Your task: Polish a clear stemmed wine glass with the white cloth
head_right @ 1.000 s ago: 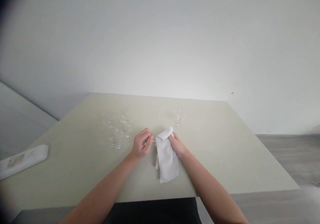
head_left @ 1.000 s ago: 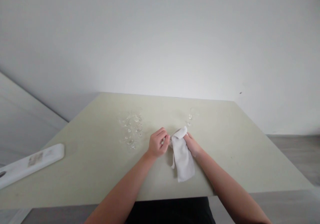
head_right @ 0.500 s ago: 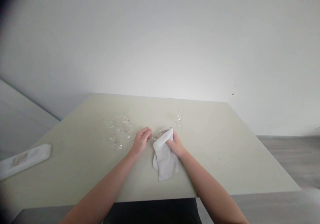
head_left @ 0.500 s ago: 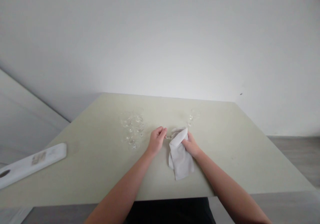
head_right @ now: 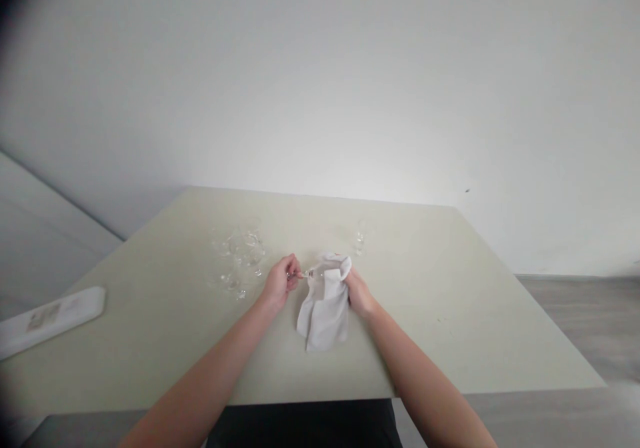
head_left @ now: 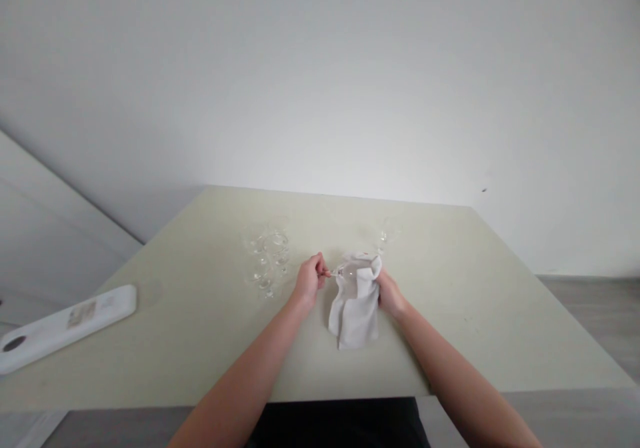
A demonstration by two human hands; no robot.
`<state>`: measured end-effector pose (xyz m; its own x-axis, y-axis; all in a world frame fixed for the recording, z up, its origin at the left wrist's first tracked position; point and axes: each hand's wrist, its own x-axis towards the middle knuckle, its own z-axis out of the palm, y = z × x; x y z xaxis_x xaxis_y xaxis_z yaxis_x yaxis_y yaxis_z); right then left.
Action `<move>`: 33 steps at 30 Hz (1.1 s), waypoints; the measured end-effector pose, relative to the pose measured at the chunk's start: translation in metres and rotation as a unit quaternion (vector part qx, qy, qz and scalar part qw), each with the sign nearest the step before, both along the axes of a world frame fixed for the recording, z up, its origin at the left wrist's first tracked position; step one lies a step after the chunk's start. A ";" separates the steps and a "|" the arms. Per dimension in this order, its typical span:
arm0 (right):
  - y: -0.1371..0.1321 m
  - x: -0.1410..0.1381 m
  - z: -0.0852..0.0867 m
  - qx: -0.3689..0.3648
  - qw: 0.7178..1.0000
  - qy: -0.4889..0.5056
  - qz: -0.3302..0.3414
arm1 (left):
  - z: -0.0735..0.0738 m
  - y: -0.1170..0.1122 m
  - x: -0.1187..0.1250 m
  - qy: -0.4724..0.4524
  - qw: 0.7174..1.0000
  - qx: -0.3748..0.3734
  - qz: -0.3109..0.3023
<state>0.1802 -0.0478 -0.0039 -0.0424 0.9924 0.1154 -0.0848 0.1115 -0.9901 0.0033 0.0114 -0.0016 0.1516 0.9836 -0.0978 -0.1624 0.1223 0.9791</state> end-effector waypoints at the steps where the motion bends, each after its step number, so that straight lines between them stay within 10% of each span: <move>1: 0.001 0.000 0.000 0.000 1.000 -0.005 0.014 | 0.000 -0.002 0.000 -0.001 1.000 0.002 0.000; 9: 0.006 0.009 -0.002 0.012 0.993 -0.112 0.033 | 0.005 -0.021 0.003 0.102 0.971 0.214 -0.003; 25: -0.002 -0.006 -0.004 -0.090 0.994 -0.015 0.067 | 0.009 -0.009 -0.001 0.011 0.997 0.077 -0.020; 33: -0.002 -0.003 0.007 0.006 0.989 -0.056 0.135 | 0.007 -0.008 -0.003 0.005 0.995 0.095 -0.034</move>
<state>0.1772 -0.0495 0.0028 -0.3192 0.9416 0.1072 -0.0032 0.1121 -0.9937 0.0005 0.0036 0.0053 0.2182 0.9719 0.0879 -0.1493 -0.0558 0.9872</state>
